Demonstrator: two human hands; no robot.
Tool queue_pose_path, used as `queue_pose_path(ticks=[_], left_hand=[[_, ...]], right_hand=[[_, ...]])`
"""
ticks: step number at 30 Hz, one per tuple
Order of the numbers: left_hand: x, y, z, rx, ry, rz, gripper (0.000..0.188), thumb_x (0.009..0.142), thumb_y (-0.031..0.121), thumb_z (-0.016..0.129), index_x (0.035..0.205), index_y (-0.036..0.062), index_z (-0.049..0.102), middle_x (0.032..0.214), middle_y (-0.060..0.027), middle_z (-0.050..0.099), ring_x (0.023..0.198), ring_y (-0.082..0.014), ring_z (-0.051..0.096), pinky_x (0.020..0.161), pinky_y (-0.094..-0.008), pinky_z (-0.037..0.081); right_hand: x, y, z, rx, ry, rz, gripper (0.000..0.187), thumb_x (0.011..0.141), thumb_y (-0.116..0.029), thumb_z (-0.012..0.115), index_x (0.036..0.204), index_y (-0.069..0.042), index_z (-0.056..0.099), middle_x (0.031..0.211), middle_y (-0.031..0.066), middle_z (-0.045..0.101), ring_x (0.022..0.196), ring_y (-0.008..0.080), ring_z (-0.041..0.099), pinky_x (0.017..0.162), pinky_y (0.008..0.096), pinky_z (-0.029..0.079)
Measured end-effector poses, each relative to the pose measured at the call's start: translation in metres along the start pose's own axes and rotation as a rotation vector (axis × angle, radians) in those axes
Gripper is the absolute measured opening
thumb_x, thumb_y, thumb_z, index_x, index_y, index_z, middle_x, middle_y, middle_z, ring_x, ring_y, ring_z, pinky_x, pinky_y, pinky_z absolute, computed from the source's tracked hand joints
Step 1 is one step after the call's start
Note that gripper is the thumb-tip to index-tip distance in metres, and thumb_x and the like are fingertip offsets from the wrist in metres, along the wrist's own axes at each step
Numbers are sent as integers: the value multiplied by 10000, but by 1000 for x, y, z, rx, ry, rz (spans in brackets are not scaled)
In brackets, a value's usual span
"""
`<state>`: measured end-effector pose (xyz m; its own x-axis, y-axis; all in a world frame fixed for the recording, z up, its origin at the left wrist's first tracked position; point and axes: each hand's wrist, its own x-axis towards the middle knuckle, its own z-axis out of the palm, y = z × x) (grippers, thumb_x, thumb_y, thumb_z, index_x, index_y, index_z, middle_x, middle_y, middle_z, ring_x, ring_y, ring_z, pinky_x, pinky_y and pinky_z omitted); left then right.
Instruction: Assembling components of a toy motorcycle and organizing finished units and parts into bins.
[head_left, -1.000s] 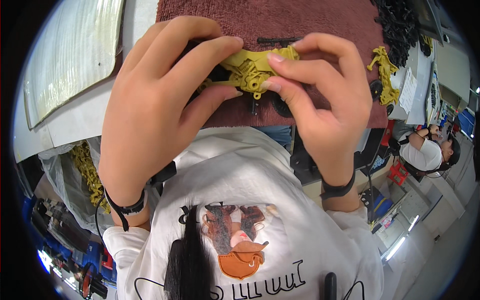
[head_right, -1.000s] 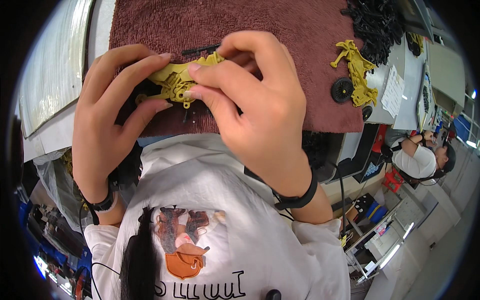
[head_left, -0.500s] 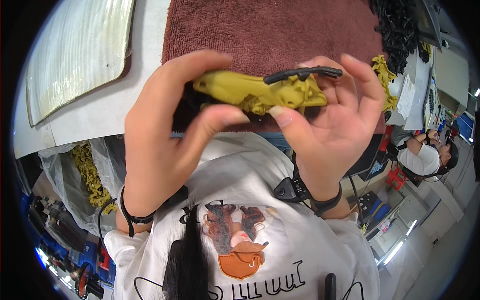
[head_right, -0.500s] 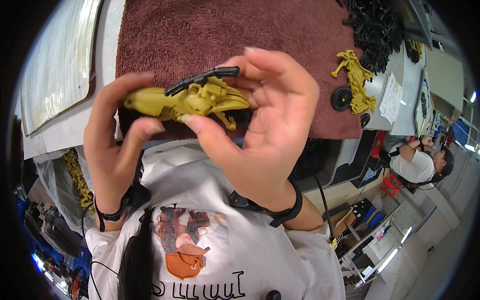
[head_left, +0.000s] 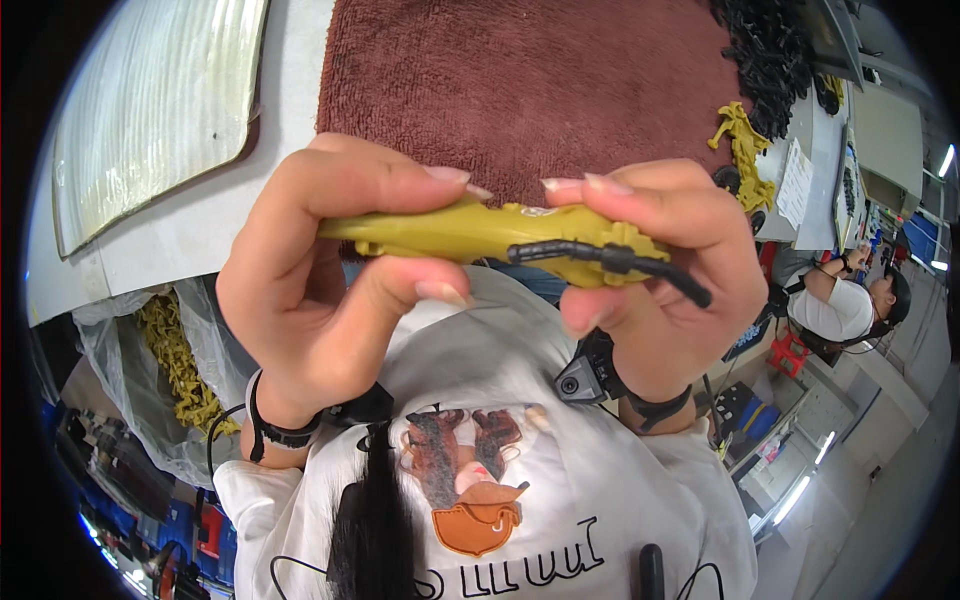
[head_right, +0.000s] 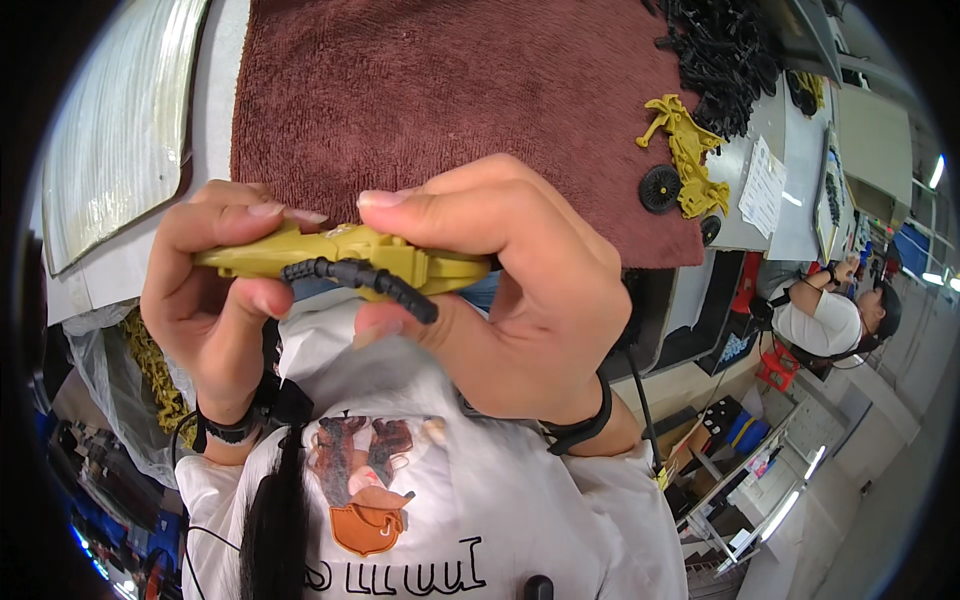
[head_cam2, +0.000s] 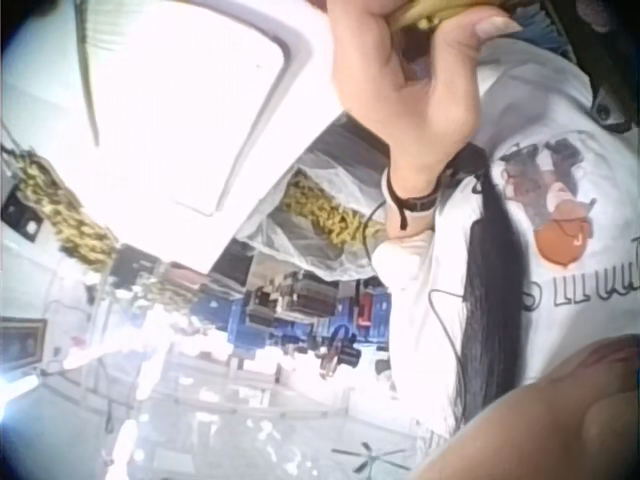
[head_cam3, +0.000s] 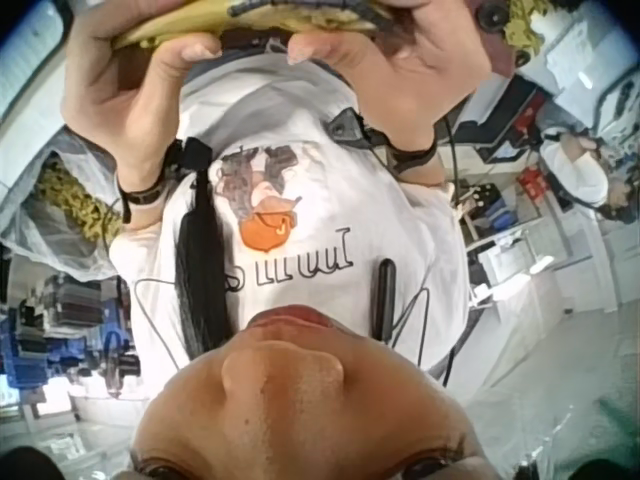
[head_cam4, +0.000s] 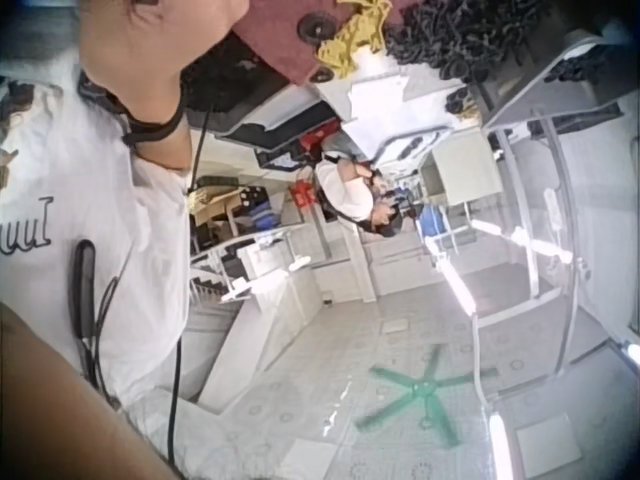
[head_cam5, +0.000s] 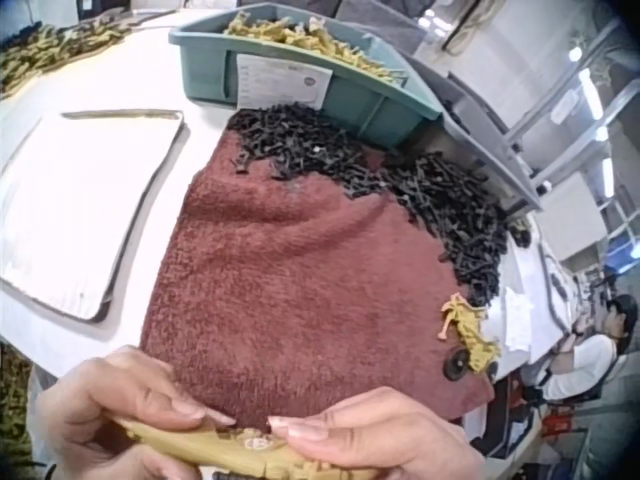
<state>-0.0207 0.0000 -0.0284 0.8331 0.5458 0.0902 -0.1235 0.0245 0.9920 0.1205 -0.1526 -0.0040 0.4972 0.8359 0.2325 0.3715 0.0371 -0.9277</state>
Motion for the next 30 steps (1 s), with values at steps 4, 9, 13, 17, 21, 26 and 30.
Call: queue_pose_path(ticks=[4, 9, 13, 17, 21, 26, 30], left_hand=[[3, -2, -1, 15, -61, 61, 486, 795, 328, 760, 1031, -50, 565, 964, -124, 580, 837, -198, 606, 785, -266, 435], [19, 14, 4, -78, -32, -256, 566, 768, 368, 778, 1083, -58, 576, 1008, -86, 593, 908, -141, 585, 823, -244, 439], [17, 15, 6, -339, -30, -252, 636, 750, 209, 795, 1235, -74, 497, 1117, -110, 608, 1026, -179, 585, 914, -296, 446], [15, 11, 9, -308, -8, -372, 670, 687, 107, 822, 1237, -73, 484, 1142, -152, 608, 1078, -242, 585, 954, -332, 444], [7, 9, 13, -264, -74, -54, 578, 710, 35, 775, 1204, -81, 497, 1176, -149, 585, 1074, -226, 574, 983, -322, 416], [5, -4, 14, -85, -91, 54, 435, 749, -3, 753, 1123, -72, 542, 1133, -128, 583, 1074, -187, 557, 961, -313, 418], [5, -12, 13, 0, -86, 221, 363, 782, -25, 720, 1099, -74, 548, 1097, -121, 587, 1026, -183, 561, 917, -301, 429]], right_hand=[[-3, 3, -2, 55, 36, -20, 597, 733, -330, 801, 1102, 76, 566, 1010, 177, 627, 865, 197, 661, 772, 241, 527], [6, -1, 1, 383, 245, 372, 548, 748, -236, 815, 1121, 62, 549, 1055, 181, 628, 909, 257, 669, 802, 334, 545], [10, 2, -3, 749, 220, 514, 489, 781, -140, 737, 1169, 56, 511, 1068, 196, 634, 934, 255, 649, 868, 355, 514], [7, 7, -4, 870, 151, 514, 404, 792, 49, 672, 1159, 24, 504, 1114, 129, 597, 985, 187, 617, 868, 316, 504], [7, 0, 1, 758, 160, 443, 471, 759, 70, 677, 1201, 45, 515, 1127, 143, 607, 1041, 188, 595, 909, 316, 485], [0, 6, 9, 633, 117, 351, 547, 706, 121, 727, 1201, 71, 500, 1119, 138, 611, 1055, 200, 595, 928, 326, 485], [-1, 3, 12, 555, 104, 282, 528, 715, 73, 763, 1183, 63, 520, 1104, 126, 614, 1014, 190, 620, 886, 299, 492]])
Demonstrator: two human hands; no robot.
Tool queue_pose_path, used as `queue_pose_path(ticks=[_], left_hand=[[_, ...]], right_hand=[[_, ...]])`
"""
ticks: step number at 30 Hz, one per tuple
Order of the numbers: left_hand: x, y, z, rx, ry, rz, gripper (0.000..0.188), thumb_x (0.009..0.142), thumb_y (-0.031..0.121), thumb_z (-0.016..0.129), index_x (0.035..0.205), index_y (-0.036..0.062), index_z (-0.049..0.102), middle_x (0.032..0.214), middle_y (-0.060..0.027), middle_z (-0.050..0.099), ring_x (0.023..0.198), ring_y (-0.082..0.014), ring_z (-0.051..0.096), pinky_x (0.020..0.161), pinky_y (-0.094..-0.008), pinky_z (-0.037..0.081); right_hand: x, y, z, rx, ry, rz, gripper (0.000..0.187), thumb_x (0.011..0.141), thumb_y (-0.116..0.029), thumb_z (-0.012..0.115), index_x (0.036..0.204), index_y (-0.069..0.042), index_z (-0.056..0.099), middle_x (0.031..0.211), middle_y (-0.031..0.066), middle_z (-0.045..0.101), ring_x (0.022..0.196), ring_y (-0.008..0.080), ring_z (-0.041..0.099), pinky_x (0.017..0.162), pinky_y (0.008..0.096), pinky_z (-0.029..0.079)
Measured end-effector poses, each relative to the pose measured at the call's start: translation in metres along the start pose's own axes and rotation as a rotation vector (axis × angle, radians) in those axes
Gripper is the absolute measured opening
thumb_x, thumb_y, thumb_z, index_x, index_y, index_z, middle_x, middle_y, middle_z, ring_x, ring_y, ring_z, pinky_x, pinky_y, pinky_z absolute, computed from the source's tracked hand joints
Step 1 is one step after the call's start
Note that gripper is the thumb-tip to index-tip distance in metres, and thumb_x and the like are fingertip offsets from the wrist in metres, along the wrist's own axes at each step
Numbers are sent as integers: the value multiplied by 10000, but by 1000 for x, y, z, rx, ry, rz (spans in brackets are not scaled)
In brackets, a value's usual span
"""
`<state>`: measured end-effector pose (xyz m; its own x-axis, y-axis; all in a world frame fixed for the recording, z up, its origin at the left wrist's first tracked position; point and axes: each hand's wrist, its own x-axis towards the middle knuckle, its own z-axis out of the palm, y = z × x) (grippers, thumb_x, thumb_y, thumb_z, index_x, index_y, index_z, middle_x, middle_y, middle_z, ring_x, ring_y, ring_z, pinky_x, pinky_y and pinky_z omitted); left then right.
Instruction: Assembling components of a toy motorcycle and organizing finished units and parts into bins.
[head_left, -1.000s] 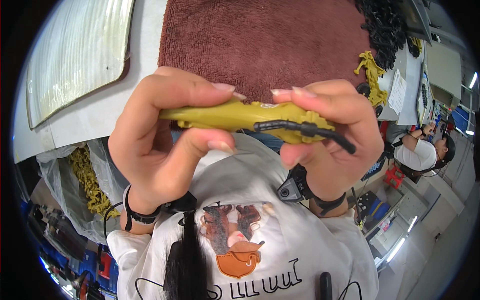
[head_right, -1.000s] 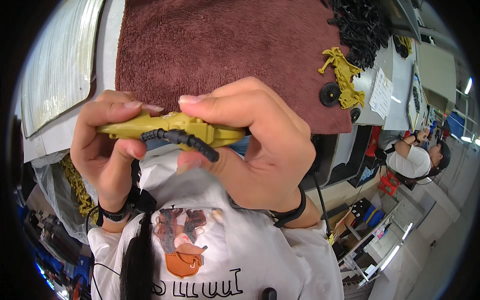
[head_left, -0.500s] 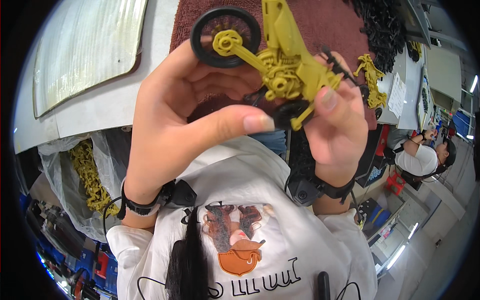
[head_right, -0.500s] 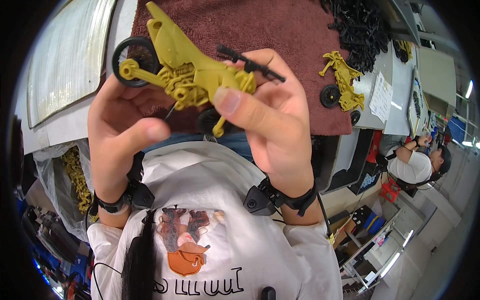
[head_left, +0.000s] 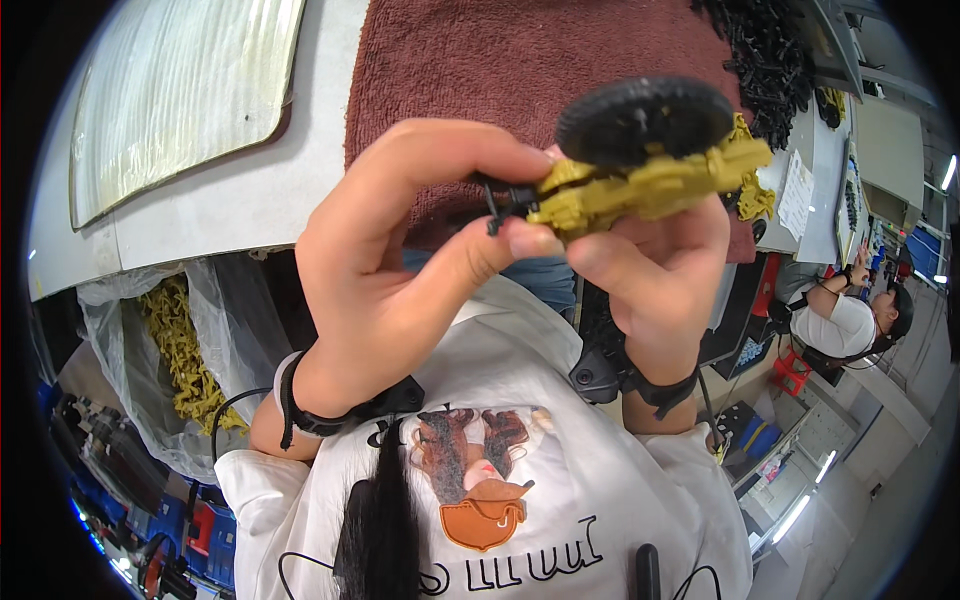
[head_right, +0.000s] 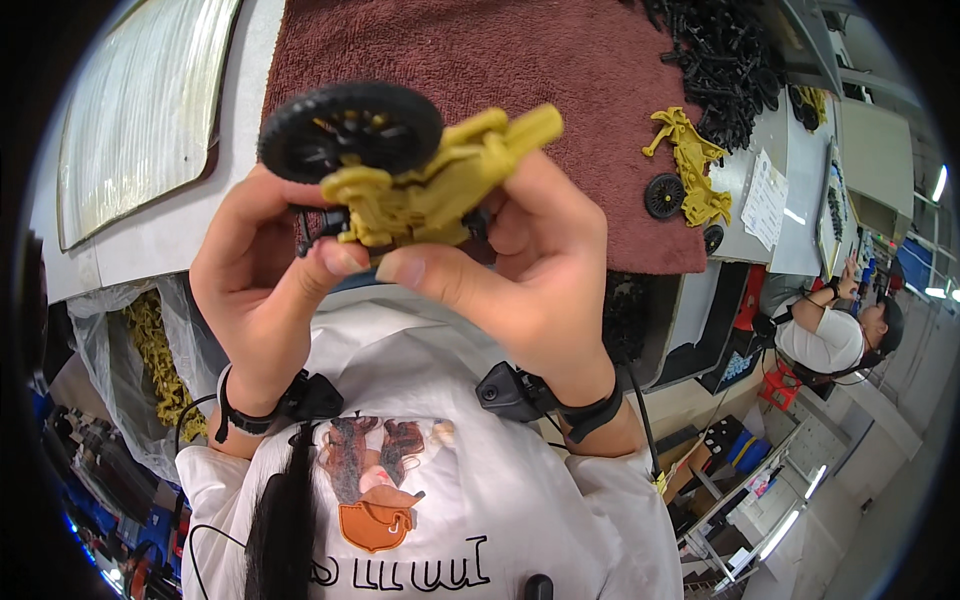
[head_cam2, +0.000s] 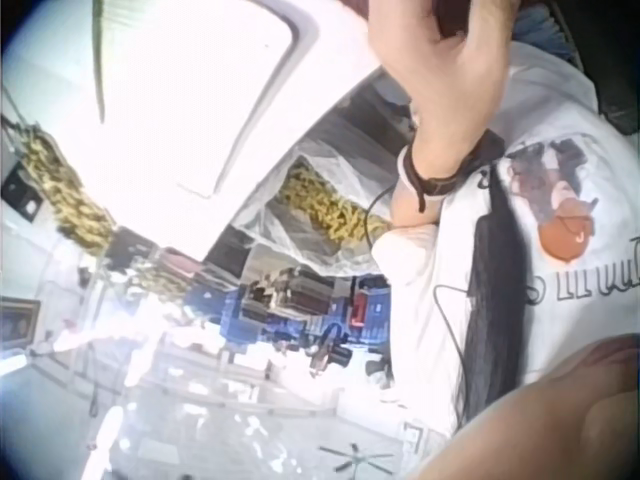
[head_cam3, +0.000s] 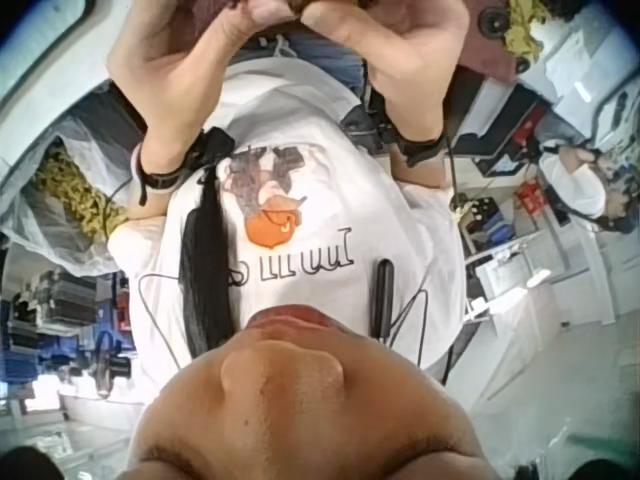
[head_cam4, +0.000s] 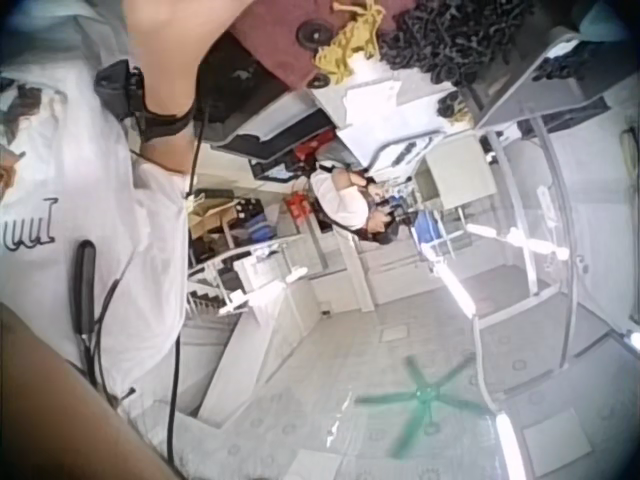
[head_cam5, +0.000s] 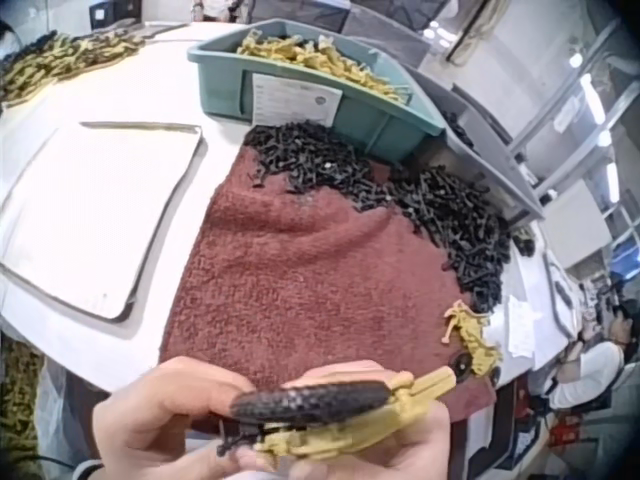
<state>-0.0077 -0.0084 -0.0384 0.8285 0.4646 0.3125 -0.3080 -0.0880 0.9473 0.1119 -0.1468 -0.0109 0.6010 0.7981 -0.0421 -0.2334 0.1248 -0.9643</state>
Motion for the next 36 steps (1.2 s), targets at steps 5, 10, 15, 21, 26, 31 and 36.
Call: queue_pose_path(ticks=[5, 10, 15, 21, 26, 31, 36], left_hand=[[-1, 6, 6, -68, 95, -122, 419, 794, 169, 762, 1070, -60, 547, 1054, -146, 570, 982, -189, 550, 891, -295, 427], [-4, -3, 1, 72, 29, 71, 373, 833, 205, 726, 1034, -58, 554, 1021, -153, 560, 954, -202, 551, 859, -292, 433], [-5, -6, 4, 251, 62, 122, 311, 835, 192, 719, 974, -46, 575, 996, -161, 569, 898, -209, 558, 796, -300, 446], [4, -2, 5, 337, 27, 311, 238, 837, 140, 707, 946, -29, 580, 922, -154, 585, 783, -202, 559, 706, -297, 443], [3, -1, 1, 28, -10, 38, 305, 818, 77, 712, 1049, -43, 553, 1042, -145, 568, 919, -191, 550, 790, -290, 447], [20, 20, -28, -310, -112, -417, 551, 745, 34, 763, 1227, -30, 503, 1123, -84, 583, 1013, -149, 576, 854, -277, 471], [29, 30, -81, -61, 294, -264, 348, 818, 56, 702, 1128, -31, 571, 972, -104, 648, 836, -163, 656, 695, -273, 540]], right_hand=[[6, 8, -4, -382, -51, -299, 510, 692, -192, 843, 1085, 40, 614, 1130, 171, 594, 932, 217, 624, 829, 302, 517], [8, 9, -4, -566, -101, -454, 511, 734, -315, 802, 1054, 45, 629, 1069, 188, 598, 880, 198, 629, 726, 277, 521], [0, 6, 6, -471, 7, -381, 410, 735, -209, 799, 1029, 28, 640, 999, 175, 632, 849, 224, 650, 729, 295, 534], [3, 8, 14, -445, 108, -509, 309, 657, -65, 829, 913, 1, 669, 885, 146, 669, 835, 263, 685, 728, 329, 564], [11, 0, 5, -379, 8, -299, 369, 656, -46, 824, 982, 19, 664, 874, 133, 668, 809, 192, 662, 688, 281, 530], [26, -2, 5, -705, -238, -262, 987, 596, -297, 875, 1383, 56, 396, 1286, 132, 479, 1061, 181, 570, 876, 295, 498], [30, -10, 14, -679, -202, -348, 1074, 551, -392, 854, 1404, 31, 359, 1254, 131, 499, 984, 178, 604, 842, 305, 504]])
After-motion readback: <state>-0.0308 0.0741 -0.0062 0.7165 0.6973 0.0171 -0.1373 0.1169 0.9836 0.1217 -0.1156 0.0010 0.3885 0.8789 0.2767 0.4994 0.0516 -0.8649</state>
